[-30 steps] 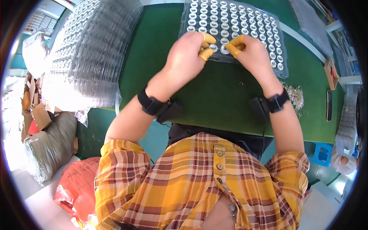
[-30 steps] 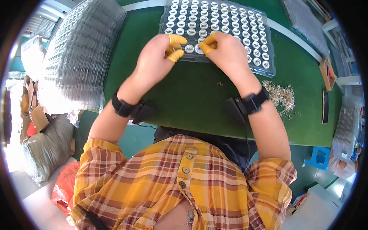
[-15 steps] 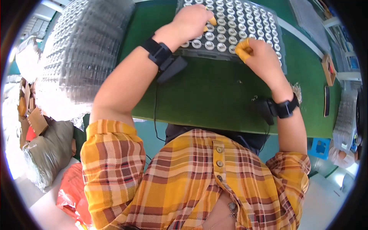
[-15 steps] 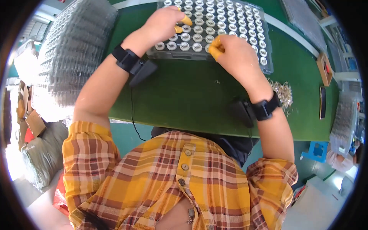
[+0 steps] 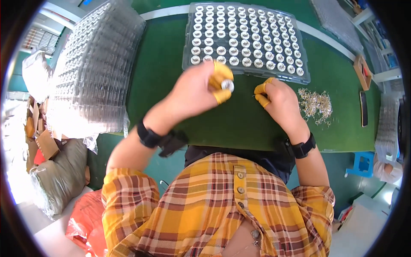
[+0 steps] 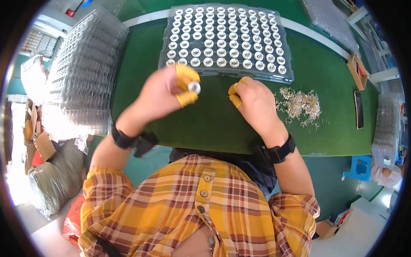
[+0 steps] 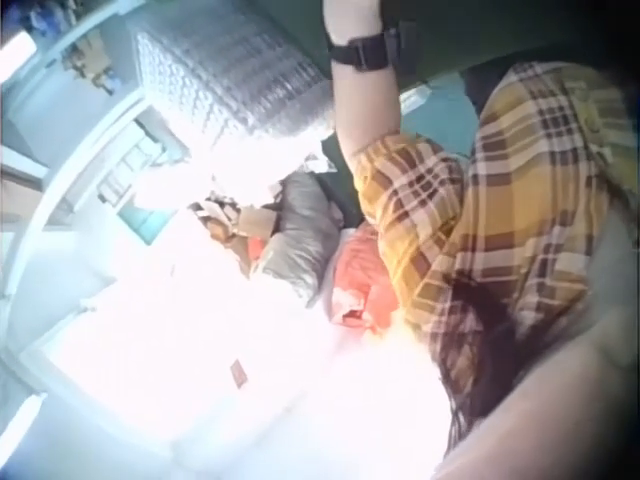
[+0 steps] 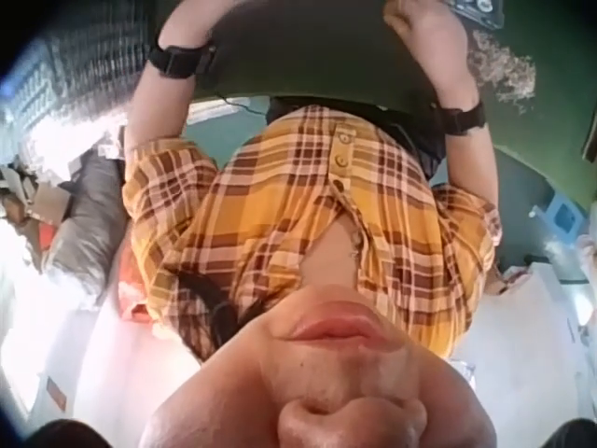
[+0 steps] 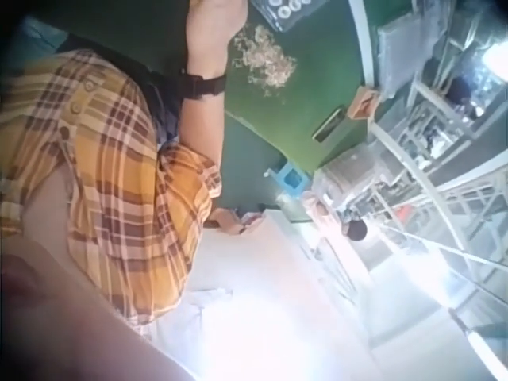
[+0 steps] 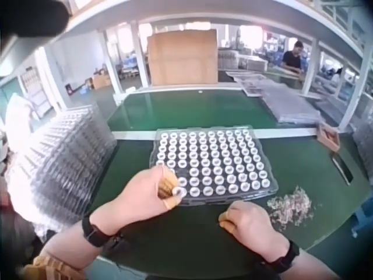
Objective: The person is inserting small gold-colored components into white circular plastic housings and placing them into a tray.
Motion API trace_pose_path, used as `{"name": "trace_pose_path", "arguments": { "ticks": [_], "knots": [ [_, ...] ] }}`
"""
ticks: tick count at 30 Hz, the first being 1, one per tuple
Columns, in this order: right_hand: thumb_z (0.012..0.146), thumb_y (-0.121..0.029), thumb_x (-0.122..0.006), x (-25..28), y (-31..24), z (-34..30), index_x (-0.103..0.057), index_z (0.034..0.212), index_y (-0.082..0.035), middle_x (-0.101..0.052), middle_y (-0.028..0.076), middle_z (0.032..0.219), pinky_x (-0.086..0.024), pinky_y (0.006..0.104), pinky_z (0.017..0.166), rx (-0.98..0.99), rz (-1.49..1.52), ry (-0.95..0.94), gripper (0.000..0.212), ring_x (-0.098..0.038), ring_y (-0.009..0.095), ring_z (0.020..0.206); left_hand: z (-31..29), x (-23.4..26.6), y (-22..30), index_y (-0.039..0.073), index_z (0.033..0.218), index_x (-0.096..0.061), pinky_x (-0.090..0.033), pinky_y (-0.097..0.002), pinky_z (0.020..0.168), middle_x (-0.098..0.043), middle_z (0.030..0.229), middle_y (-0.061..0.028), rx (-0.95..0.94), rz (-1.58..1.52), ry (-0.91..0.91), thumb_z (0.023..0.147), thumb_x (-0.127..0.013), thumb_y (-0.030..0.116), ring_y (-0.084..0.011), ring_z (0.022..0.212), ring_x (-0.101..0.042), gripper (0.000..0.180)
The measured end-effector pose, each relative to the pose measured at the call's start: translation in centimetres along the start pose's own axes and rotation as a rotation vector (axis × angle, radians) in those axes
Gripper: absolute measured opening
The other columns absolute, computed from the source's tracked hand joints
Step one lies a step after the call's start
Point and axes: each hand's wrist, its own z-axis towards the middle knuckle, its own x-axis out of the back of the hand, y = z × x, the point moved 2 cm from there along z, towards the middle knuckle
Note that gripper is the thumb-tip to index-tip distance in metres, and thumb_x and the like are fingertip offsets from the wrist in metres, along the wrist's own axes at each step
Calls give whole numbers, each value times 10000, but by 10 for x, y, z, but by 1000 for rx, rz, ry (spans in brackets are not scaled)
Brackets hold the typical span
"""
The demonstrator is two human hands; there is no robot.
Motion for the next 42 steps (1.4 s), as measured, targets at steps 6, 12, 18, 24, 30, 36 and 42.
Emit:
{"name": "trace_pose_path", "arguments": {
  "ticks": [6,12,18,24,30,36,42],
  "knots": [
    [680,-64,-708,5,-10,0,-664,770,-94,-558,50,749,-495,353,636,100,-19,36,104,-594,241,721,-32,-50,-17,-32,1080,-516,-542,-292,788,-603,1008,-89,151,-471,123,828,-612,-94,-173,892,-641,276],
    [730,-8,-703,-1,-16,-8,-669,831,-69,-627,38,809,-495,277,582,-187,314,-57,122,-633,153,688,-28,-61,-20,-18,1134,-490,-536,-284,793,-588,990,-90,87,-519,207,830,-604,-100,-173,901,-641,334],
    [840,65,-624,-7,-19,-18,-661,1041,-5,-661,67,948,-538,245,763,-416,1114,84,217,-648,129,854,-21,-61,-14,-26,1125,-506,-535,-287,816,-594,1014,-93,51,-525,225,820,-613,-109,-174,915,-636,334],
    [813,56,-659,-3,-24,-20,-680,993,-22,-650,52,962,-526,237,770,-312,918,178,197,-637,121,879,-22,-61,-10,-28,1100,-528,-538,-259,804,-600,1016,-82,28,-423,237,793,-647,-114,-151,914,-630,340],
    [808,42,-669,-5,-25,-26,-693,972,-37,-648,51,946,-523,227,733,-270,818,201,183,-633,111,836,-24,-66,-10,-23,1086,-530,-533,-238,790,-598,1012,-75,40,-388,178,781,-655,-118,-127,895,-625,343],
    [796,39,-682,-7,-30,-28,-697,959,-35,-674,68,937,-528,231,705,-279,819,260,179,-648,122,796,-27,-67,-8,-26,1071,-531,-537,-237,771,-597,997,-68,48,-336,138,774,-661,-121,-124,887,-625,338],
    [778,26,-702,-3,-34,-28,-702,934,-41,-681,72,891,-526,241,675,-255,638,239,170,-655,135,768,-27,-67,-7,-24,1066,-534,-539,-230,749,-596,991,-68,45,-291,139,767,-672,-113,-118,862,-624,341]
  ]
}}
